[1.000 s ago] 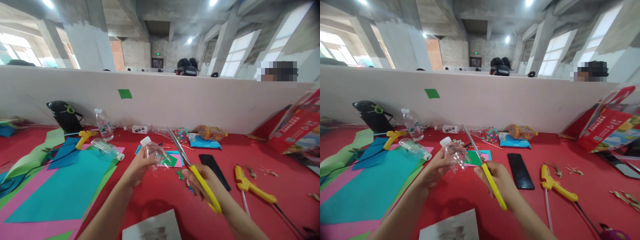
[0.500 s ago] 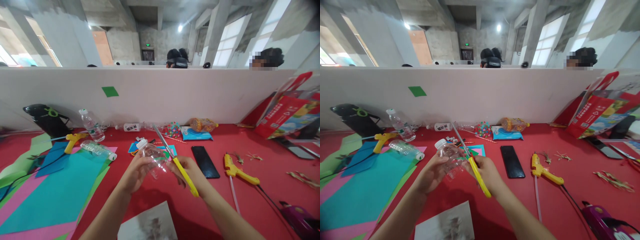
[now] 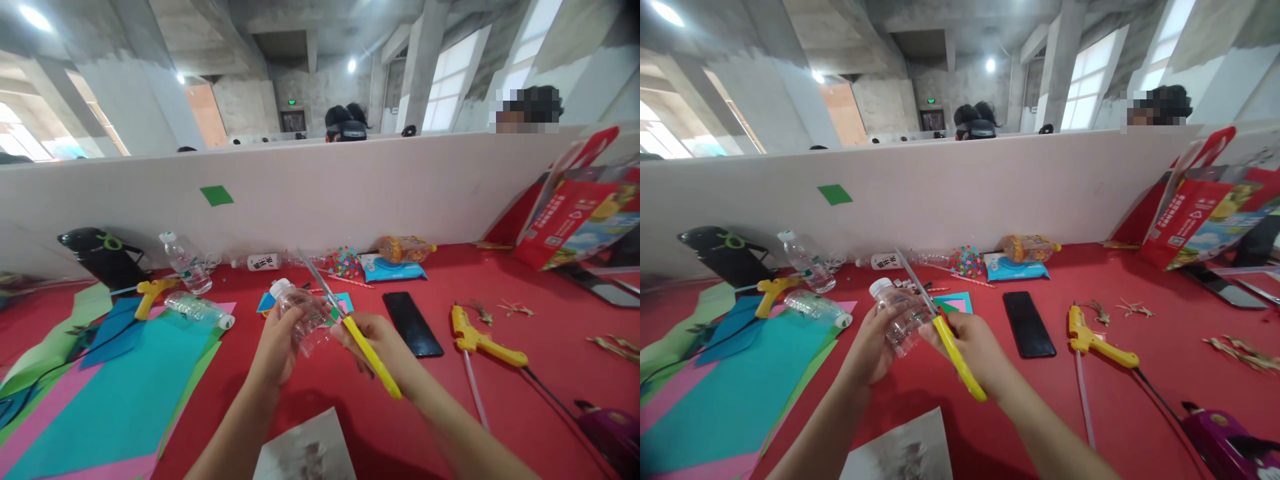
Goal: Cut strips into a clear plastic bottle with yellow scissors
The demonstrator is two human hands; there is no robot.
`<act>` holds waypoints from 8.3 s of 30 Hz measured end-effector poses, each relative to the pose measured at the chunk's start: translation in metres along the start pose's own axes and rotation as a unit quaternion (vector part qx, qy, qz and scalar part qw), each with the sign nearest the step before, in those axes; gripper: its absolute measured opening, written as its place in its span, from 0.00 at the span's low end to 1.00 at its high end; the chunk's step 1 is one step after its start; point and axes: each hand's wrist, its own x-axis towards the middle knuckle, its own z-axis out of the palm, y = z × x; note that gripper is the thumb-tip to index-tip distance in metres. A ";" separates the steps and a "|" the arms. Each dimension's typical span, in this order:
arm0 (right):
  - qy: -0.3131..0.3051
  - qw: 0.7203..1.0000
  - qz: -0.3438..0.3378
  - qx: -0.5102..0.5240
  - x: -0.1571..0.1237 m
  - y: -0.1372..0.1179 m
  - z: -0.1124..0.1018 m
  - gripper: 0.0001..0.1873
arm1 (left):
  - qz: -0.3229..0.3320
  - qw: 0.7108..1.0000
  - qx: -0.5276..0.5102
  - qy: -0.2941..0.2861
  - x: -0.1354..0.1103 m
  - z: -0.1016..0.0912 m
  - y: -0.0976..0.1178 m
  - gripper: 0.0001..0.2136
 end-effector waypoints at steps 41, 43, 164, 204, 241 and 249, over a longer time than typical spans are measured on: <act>-0.140 0.975 -0.010 -0.174 -0.024 -0.007 0.004 0.32 | 0.022 0.997 -0.045 0.053 0.028 -0.050 0.027 0.05; -0.140 0.976 -0.010 -0.170 -0.024 -0.007 0.004 0.32 | 0.029 0.997 -0.045 0.051 0.028 -0.050 0.028 0.05; -0.161 0.974 0.018 -0.162 -0.015 -0.002 0.016 0.31 | 0.152 0.949 0.261 -0.093 0.027 -0.060 0.029 0.08; -0.007 1.000 0.023 -0.019 0.000 -0.020 -0.028 0.27 | -0.117 0.980 -0.076 -0.143 -0.004 -0.001 0.001 0.12; 0.055 0.955 -0.139 -0.256 -0.009 0.022 -0.017 0.05 | -0.079 0.995 0.047 -0.045 -0.012 0.014 -0.030 0.12; 0.047 0.916 -0.176 -0.357 -0.014 0.010 -0.030 0.06 | -0.101 0.986 0.079 -0.110 -0.004 0.011 -0.021 0.22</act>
